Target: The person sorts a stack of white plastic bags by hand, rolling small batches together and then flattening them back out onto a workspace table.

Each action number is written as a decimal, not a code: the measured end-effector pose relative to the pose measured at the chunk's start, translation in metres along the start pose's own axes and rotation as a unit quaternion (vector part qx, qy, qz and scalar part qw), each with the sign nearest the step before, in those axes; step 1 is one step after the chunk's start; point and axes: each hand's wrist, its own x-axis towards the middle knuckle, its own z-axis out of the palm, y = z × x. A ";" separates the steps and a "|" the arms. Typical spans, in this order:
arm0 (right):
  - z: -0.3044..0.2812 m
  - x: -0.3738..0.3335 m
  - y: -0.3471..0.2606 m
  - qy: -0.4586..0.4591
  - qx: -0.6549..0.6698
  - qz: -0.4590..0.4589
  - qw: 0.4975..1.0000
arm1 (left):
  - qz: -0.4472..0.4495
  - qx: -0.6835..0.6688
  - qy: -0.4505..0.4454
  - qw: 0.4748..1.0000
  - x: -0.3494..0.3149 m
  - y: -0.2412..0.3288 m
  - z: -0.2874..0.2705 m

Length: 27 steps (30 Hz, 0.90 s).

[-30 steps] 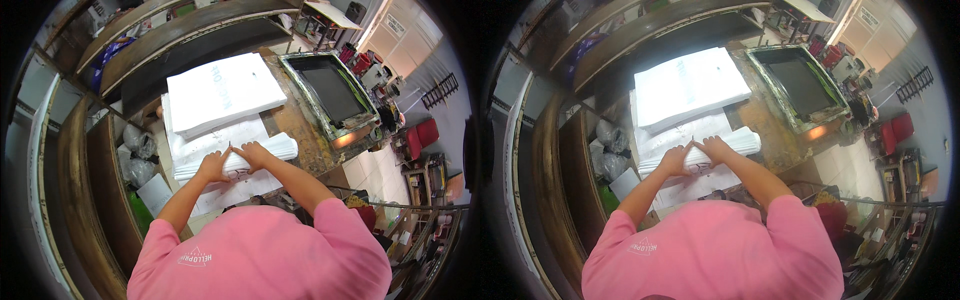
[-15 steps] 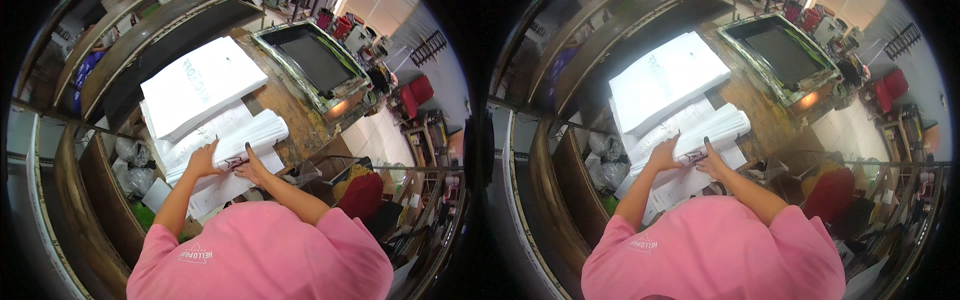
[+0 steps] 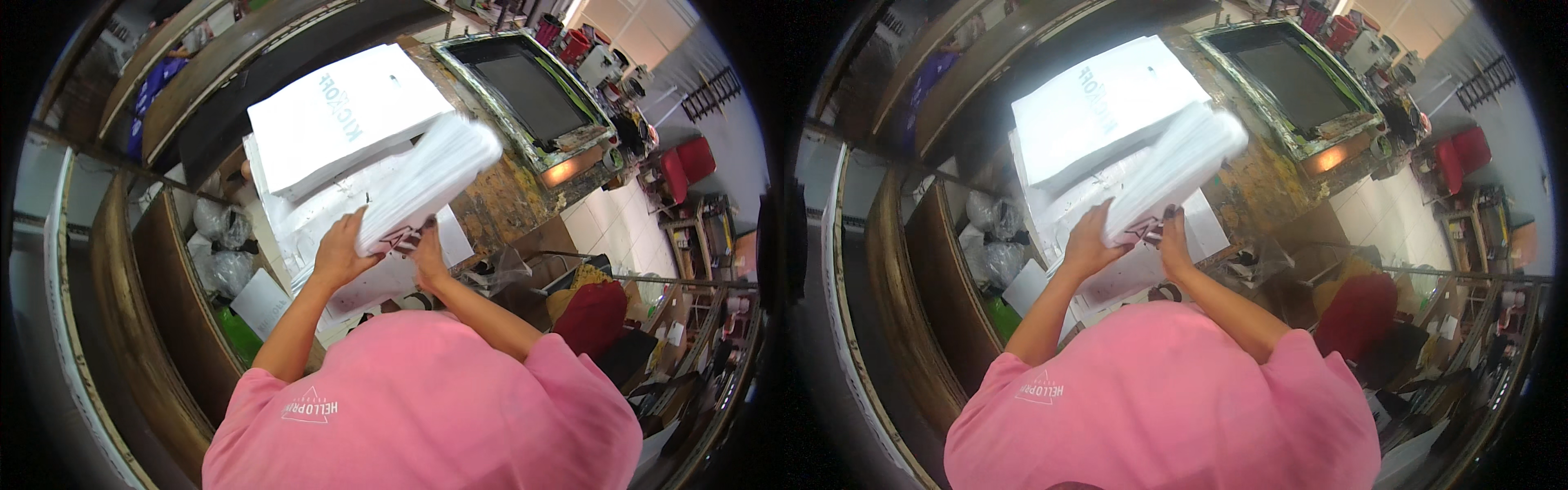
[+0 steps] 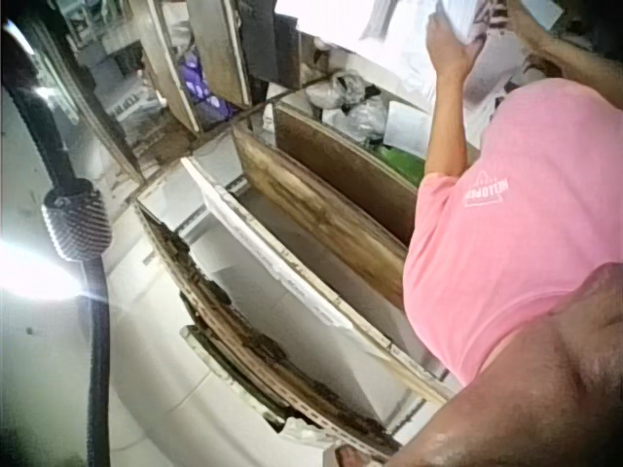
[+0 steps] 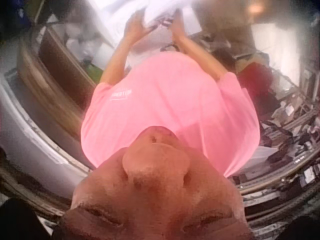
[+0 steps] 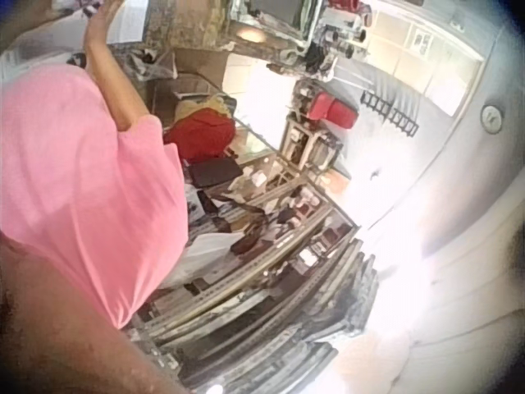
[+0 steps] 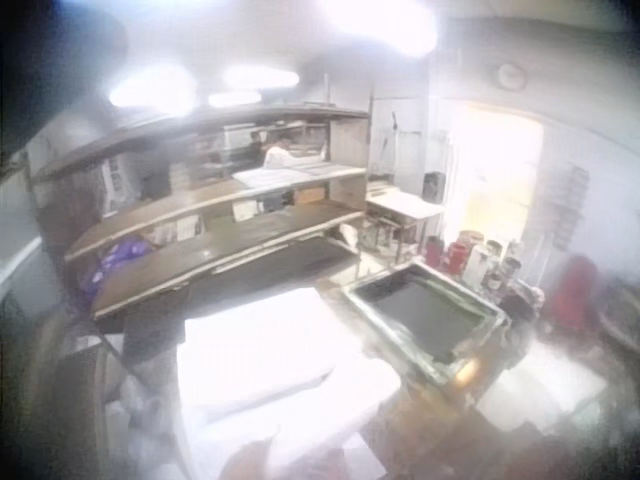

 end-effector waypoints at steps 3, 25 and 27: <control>-0.013 0.016 -0.002 -0.076 -0.122 -0.202 0.969 | 0.023 -0.149 0.117 0.982 0.003 0.019 -0.019; -0.082 0.034 -0.011 -0.278 -0.370 -0.168 0.870 | 0.000 -0.423 0.109 0.900 -0.019 0.029 0.025; -0.092 0.036 -0.018 -0.319 -0.429 -0.169 0.828 | -0.010 -0.456 0.060 0.888 -0.013 0.033 0.010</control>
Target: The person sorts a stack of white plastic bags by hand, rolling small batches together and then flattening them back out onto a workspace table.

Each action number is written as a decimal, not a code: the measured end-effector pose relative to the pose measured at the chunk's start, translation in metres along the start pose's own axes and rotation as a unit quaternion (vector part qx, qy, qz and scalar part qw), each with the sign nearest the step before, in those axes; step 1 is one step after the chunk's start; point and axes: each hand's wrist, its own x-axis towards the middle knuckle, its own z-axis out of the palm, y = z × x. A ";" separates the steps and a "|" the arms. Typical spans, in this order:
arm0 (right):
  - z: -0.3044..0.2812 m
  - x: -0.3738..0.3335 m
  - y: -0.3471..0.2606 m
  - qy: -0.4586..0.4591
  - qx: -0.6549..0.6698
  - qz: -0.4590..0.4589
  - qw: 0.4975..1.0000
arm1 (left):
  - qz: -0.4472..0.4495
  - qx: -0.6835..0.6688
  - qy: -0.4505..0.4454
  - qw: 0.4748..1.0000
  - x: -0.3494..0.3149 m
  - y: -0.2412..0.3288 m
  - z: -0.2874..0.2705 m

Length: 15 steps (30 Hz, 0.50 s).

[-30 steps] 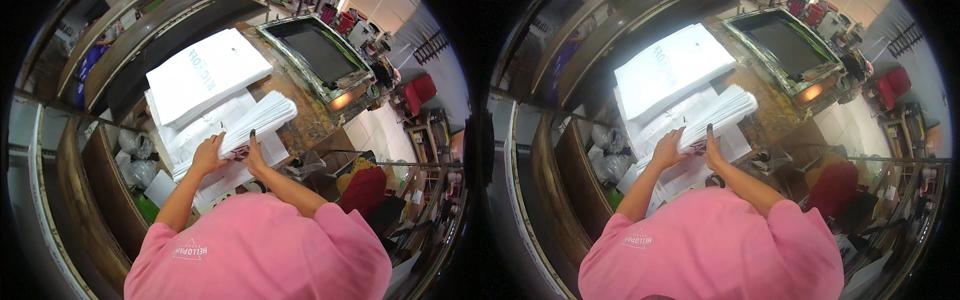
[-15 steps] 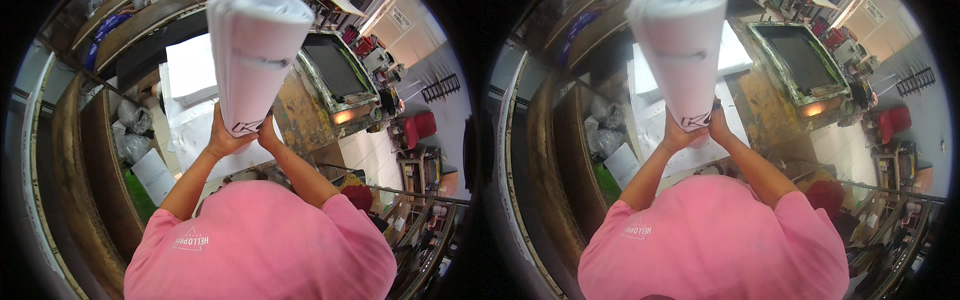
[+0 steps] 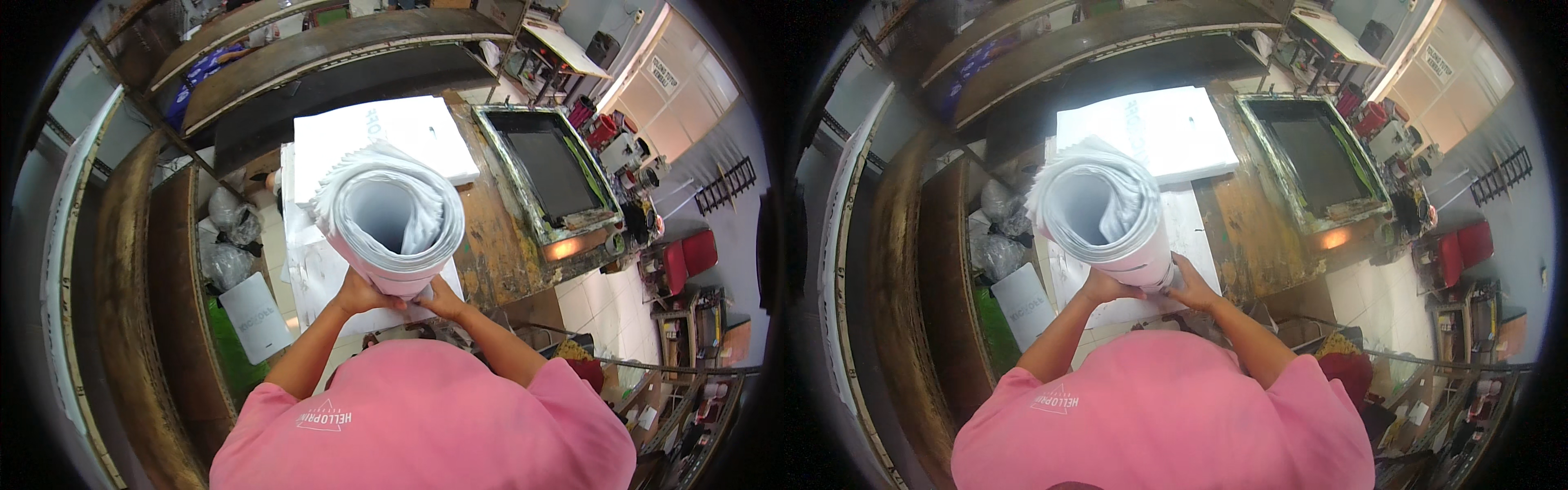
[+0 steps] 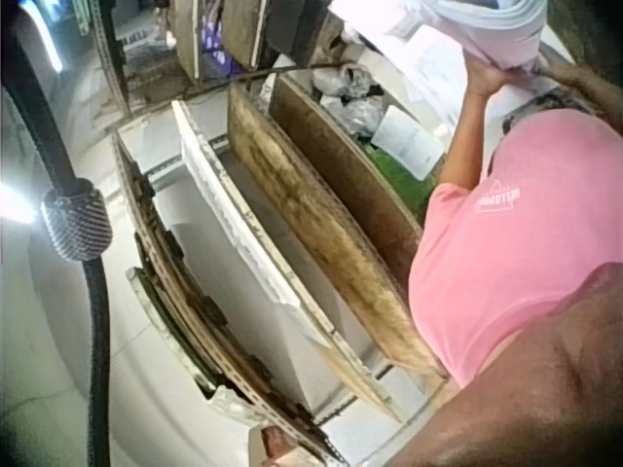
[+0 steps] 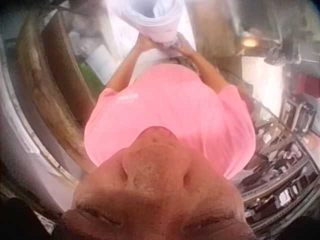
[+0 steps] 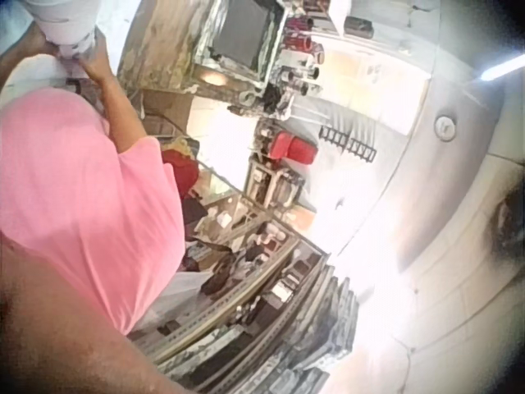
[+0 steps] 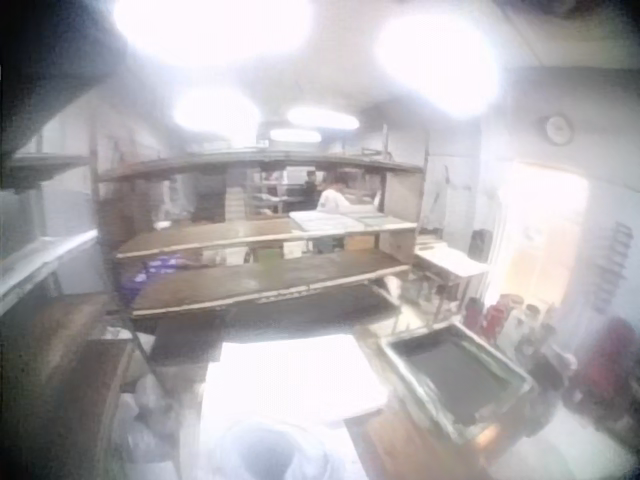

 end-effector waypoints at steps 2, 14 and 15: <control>0.002 0.010 0.000 -0.047 0.031 -0.002 0.998 | -0.016 -0.025 -0.012 1.000 0.006 0.012 0.000; -0.006 0.040 0.026 0.010 -0.007 -0.019 1.000 | -0.026 -0.031 0.126 0.991 0.014 0.047 0.037; -0.011 0.041 0.023 0.007 -0.025 -0.039 0.999 | -0.015 -0.021 0.131 0.991 0.010 0.045 0.042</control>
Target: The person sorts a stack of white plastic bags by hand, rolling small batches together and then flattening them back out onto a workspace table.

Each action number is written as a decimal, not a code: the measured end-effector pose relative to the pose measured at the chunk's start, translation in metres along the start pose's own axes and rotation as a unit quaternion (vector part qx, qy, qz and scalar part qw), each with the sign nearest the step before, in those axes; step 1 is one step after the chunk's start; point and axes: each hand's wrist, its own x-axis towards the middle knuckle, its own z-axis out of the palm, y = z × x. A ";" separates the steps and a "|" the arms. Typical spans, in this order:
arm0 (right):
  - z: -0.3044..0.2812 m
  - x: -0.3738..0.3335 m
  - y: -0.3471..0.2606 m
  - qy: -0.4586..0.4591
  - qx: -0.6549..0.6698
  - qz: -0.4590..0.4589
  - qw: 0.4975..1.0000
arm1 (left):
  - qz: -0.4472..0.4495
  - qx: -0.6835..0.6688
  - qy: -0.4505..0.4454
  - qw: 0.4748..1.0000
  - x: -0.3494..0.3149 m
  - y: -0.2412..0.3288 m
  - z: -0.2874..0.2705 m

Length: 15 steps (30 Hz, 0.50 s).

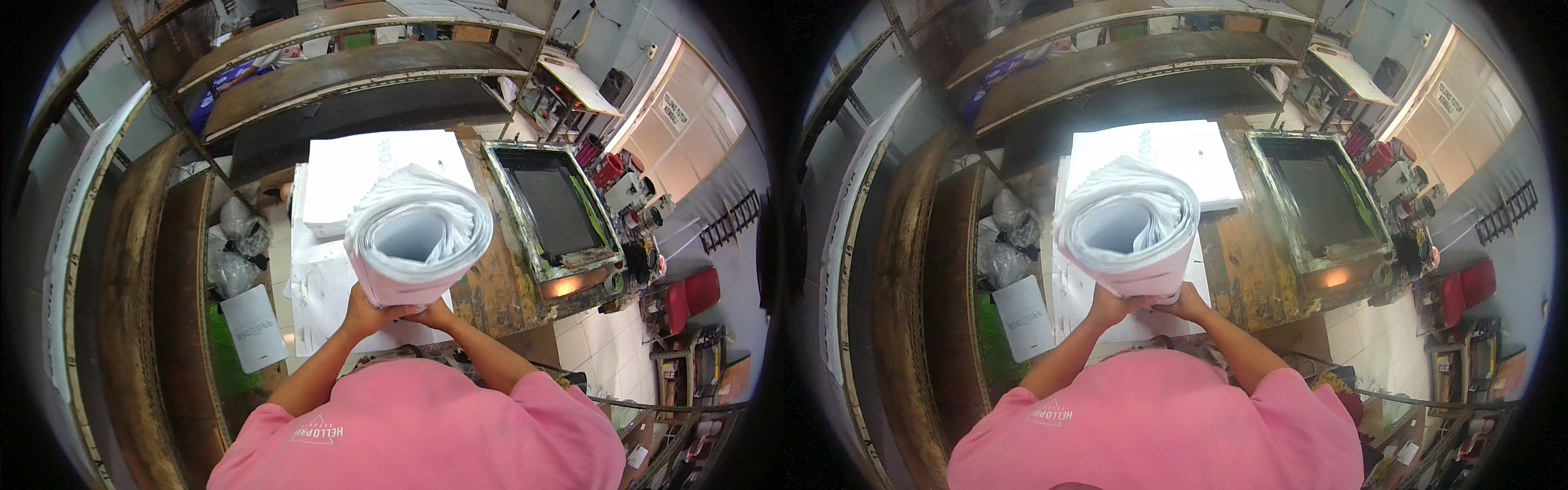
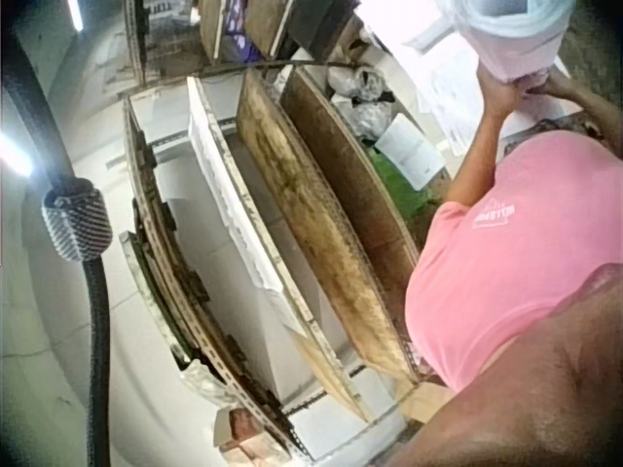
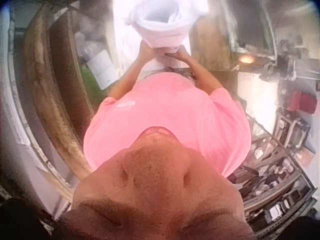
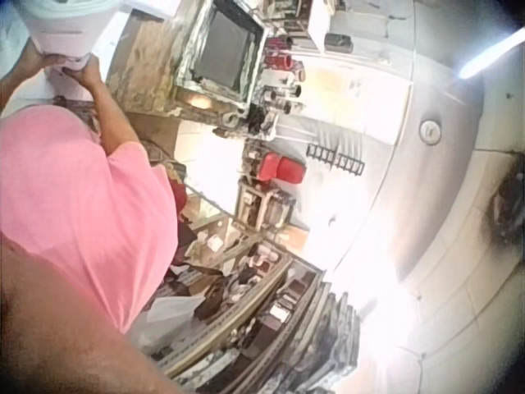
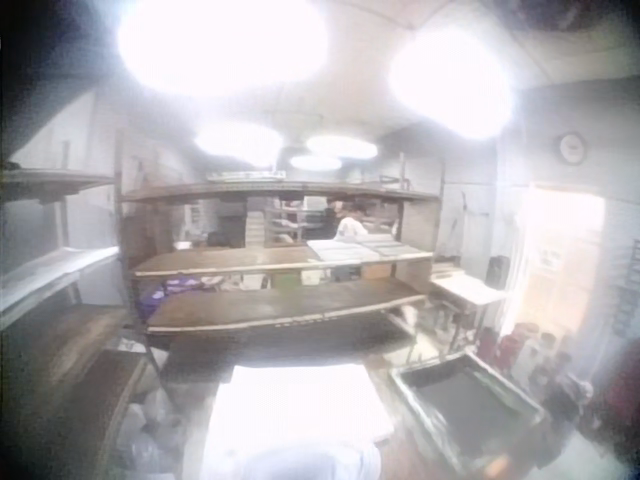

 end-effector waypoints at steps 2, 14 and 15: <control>-0.012 0.007 -0.020 -0.052 -0.085 -0.019 0.995 | 0.000 0.015 -0.026 1.000 -0.008 -0.019 -0.007; -0.093 -0.017 -0.162 -0.114 -0.018 0.095 0.989 | -0.108 0.048 -0.231 0.966 0.022 -0.099 -0.054; -0.094 -0.022 -0.180 -0.083 -0.010 0.092 0.992 | -0.129 0.032 -0.252 0.959 0.026 -0.108 -0.056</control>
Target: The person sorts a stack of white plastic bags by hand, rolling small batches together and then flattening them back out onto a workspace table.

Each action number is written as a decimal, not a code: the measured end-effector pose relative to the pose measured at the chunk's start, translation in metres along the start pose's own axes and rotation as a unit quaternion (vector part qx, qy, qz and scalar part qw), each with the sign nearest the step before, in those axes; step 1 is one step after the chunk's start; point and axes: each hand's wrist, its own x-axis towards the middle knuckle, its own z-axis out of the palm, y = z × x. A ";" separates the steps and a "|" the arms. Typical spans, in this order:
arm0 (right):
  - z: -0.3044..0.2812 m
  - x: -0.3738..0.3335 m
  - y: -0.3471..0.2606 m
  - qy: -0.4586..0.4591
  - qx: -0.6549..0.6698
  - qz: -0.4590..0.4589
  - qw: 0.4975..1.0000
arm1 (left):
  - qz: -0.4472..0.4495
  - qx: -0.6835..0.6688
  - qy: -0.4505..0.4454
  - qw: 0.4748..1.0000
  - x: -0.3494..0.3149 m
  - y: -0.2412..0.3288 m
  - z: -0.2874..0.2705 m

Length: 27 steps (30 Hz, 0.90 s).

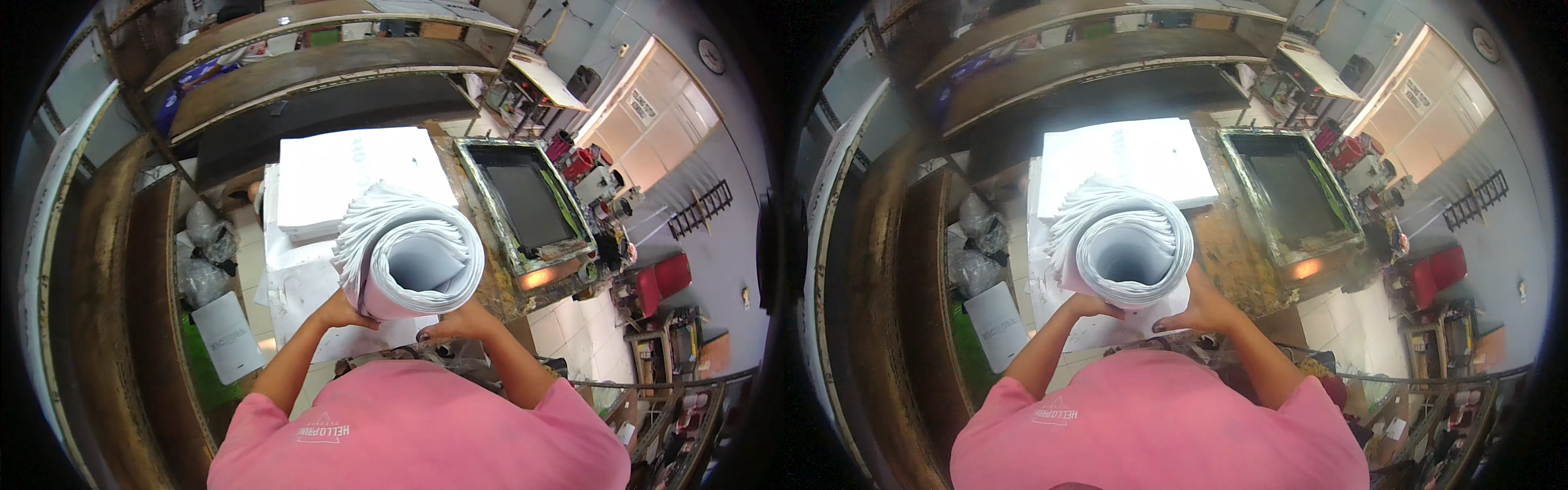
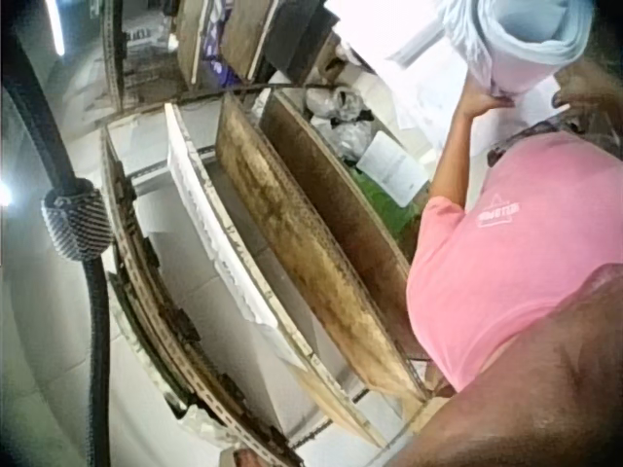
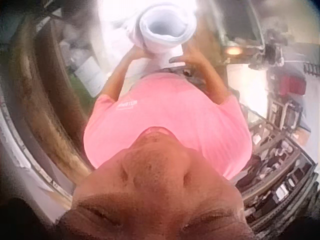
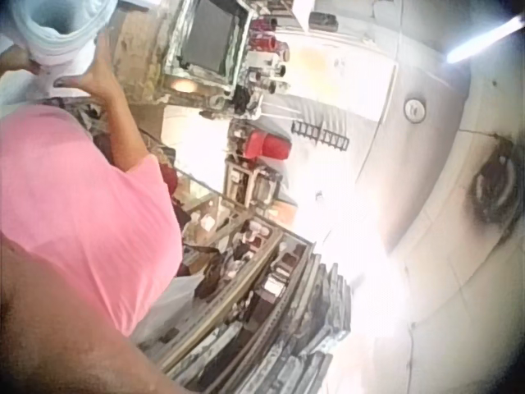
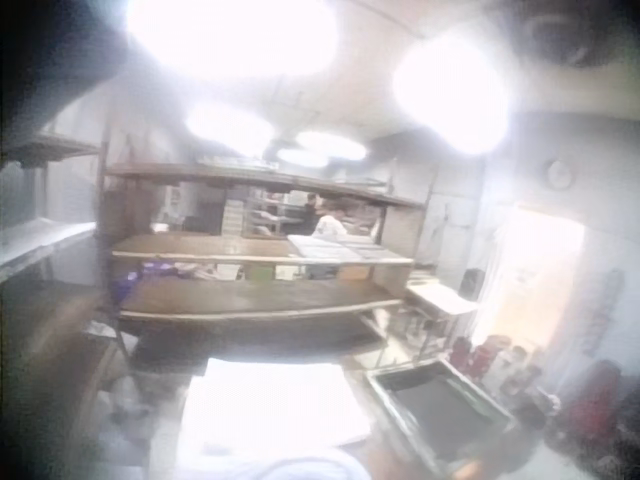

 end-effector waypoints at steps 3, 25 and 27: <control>0.008 -0.011 -0.063 0.071 0.049 -0.001 0.996 | -0.037 0.012 -0.075 0.996 0.014 -0.017 -0.008; -0.051 -0.017 -0.213 0.081 0.141 -0.175 0.971 | 0.296 0.064 0.149 0.941 -0.008 0.042 0.046; -0.055 -0.004 -0.251 0.092 -0.155 -0.189 0.965 | 0.307 0.058 0.163 0.936 -0.011 0.045 0.045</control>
